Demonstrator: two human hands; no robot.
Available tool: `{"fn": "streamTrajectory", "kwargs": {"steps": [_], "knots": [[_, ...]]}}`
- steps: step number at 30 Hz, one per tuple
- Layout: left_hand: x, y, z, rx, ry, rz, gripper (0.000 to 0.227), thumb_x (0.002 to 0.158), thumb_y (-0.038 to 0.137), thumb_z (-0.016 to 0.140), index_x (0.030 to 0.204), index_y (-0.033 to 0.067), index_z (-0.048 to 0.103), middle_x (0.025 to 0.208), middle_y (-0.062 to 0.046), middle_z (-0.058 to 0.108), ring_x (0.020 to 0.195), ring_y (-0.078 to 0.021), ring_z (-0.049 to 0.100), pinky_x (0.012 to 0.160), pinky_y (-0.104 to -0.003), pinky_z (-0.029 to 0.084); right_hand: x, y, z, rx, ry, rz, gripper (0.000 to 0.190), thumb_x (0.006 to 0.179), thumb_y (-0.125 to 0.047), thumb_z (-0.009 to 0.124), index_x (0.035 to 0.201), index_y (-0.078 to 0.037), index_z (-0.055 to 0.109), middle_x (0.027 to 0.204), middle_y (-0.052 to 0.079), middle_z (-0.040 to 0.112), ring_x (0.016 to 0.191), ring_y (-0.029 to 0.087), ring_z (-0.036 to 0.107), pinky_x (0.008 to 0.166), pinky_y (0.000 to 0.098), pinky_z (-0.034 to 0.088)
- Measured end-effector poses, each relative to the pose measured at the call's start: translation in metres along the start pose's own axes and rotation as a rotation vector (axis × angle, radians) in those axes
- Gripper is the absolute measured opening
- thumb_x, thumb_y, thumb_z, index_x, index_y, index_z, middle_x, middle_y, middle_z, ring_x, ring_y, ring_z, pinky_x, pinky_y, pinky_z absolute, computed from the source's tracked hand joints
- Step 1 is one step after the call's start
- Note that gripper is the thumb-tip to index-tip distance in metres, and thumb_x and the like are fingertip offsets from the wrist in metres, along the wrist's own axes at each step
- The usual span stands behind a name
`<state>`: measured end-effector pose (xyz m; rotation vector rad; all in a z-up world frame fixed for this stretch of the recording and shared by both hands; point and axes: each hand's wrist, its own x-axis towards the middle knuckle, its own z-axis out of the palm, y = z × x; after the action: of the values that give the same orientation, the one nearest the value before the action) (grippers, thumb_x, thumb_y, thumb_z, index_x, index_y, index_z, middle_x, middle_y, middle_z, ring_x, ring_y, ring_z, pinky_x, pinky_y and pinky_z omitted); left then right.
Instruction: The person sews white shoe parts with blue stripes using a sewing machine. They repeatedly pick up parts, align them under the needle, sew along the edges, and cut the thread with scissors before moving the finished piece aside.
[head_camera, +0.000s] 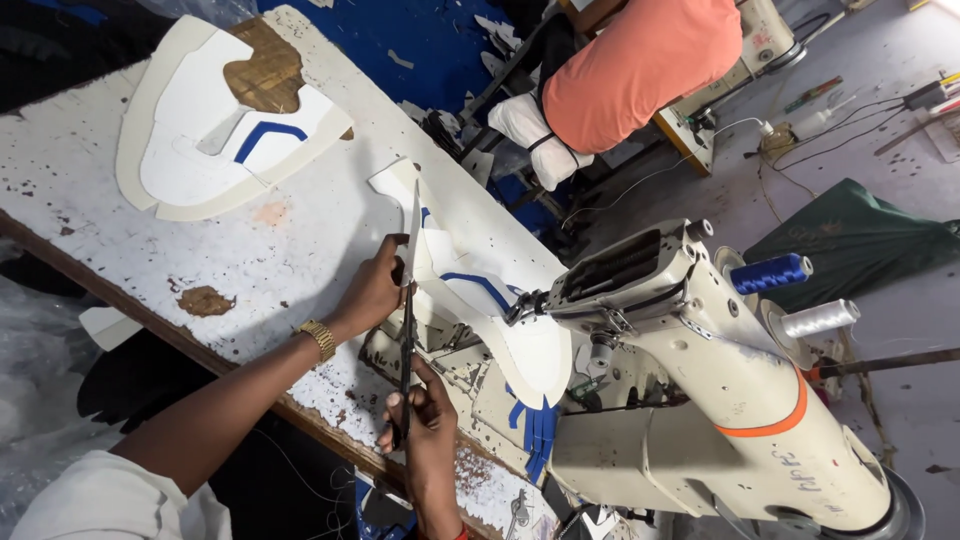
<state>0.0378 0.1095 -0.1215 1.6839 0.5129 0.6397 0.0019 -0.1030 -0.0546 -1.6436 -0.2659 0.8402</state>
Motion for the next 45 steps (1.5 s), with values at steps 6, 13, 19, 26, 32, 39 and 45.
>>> {"fn": "streamTrajectory", "kwargs": {"steps": [6, 13, 19, 26, 32, 39, 45], "knots": [[0.001, 0.007, 0.000, 0.024, -0.017, -0.055, 0.066, 0.086, 0.003, 0.073, 0.141, 0.0018, 0.038, 0.077, -0.014, 0.070, 0.064, -0.0255, 0.071, 0.055, -0.038, 0.054, -0.006, -0.007, -0.001, 0.028, 0.135, 0.077, 0.059, 0.091, -0.014, 0.069, 0.147, -0.008, 0.052, 0.065, 0.007, 0.061, 0.041, 0.014, 0.054, 0.037, 0.0276, 0.042], [0.010, -0.033, 0.012, -0.005, -0.005, -0.086, 0.056, 0.086, 0.006, 0.074, 0.134, -0.0003, 0.045, 0.073, -0.012, 0.071, 0.060, -0.0214, 0.071, 0.052, -0.034, 0.054, 0.012, 0.005, -0.008, 0.074, -0.005, -0.039, 0.062, 0.093, -0.007, 0.067, 0.152, -0.006, 0.048, 0.071, 0.004, 0.061, 0.046, 0.010, 0.056, 0.040, 0.0252, 0.043], [0.027, -0.064, 0.014, -0.190, -0.030, -0.213, 0.028, 0.101, 0.011, 0.070, 0.120, -0.0077, 0.061, 0.083, -0.014, 0.072, 0.063, -0.0163, 0.070, 0.060, -0.031, 0.059, 0.009, 0.006, -0.013, 0.054, -0.050, -0.027, 0.065, 0.091, -0.004, 0.069, 0.152, -0.003, 0.045, 0.071, 0.004, 0.062, 0.047, 0.011, 0.058, 0.040, 0.0265, 0.044], [0.053, -0.082, 0.016, -0.835, -0.063, -0.178, 0.108, 0.082, -0.010, 0.063, 0.163, 0.0257, 0.001, 0.147, -0.015, 0.046, 0.098, -0.0134, 0.059, 0.089, -0.029, 0.058, -0.011, 0.022, -0.024, 0.015, 0.018, 0.059, 0.064, 0.090, -0.007, 0.072, 0.150, -0.003, 0.050, 0.069, 0.005, 0.062, 0.046, 0.011, 0.057, 0.041, 0.0257, 0.043], [0.039, -0.048, 0.010, -0.762, 0.135, -0.250, 0.080, 0.092, -0.006, 0.061, 0.159, 0.0143, 0.023, 0.144, -0.018, 0.048, 0.109, -0.0179, 0.061, 0.096, -0.030, 0.058, -0.021, 0.076, -0.059, -0.129, 0.144, 0.101, 0.062, 0.085, 0.004, 0.072, 0.143, -0.008, 0.054, 0.083, 0.012, 0.074, 0.052, 0.019, 0.063, 0.043, 0.0343, 0.044], [0.058, 0.097, 0.006, -0.334, -0.018, 0.442, 0.020, 0.110, 0.010, 0.053, 0.125, 0.0058, 0.066, 0.121, -0.008, 0.071, 0.114, -0.0164, 0.067, 0.098, -0.030, 0.054, -0.037, 0.066, -0.112, -1.127, 0.270, -0.712, 0.047, 0.082, -0.001, 0.072, 0.129, -0.003, 0.066, 0.118, 0.023, 0.070, 0.104, 0.042, 0.066, 0.087, 0.0433, 0.053], [0.060, 0.127, 0.036, 0.295, -0.876, 0.123, 0.033, 0.103, 0.026, 0.053, 0.130, 0.0126, 0.067, 0.115, -0.008, 0.076, 0.101, -0.0189, 0.069, 0.090, -0.034, 0.051, -0.084, -0.047, -0.070, -0.920, 0.409, -0.535, 0.040, 0.085, 0.001, 0.064, 0.125, -0.005, 0.067, 0.127, 0.016, 0.066, 0.118, 0.035, 0.063, 0.100, 0.0381, 0.050]]}}
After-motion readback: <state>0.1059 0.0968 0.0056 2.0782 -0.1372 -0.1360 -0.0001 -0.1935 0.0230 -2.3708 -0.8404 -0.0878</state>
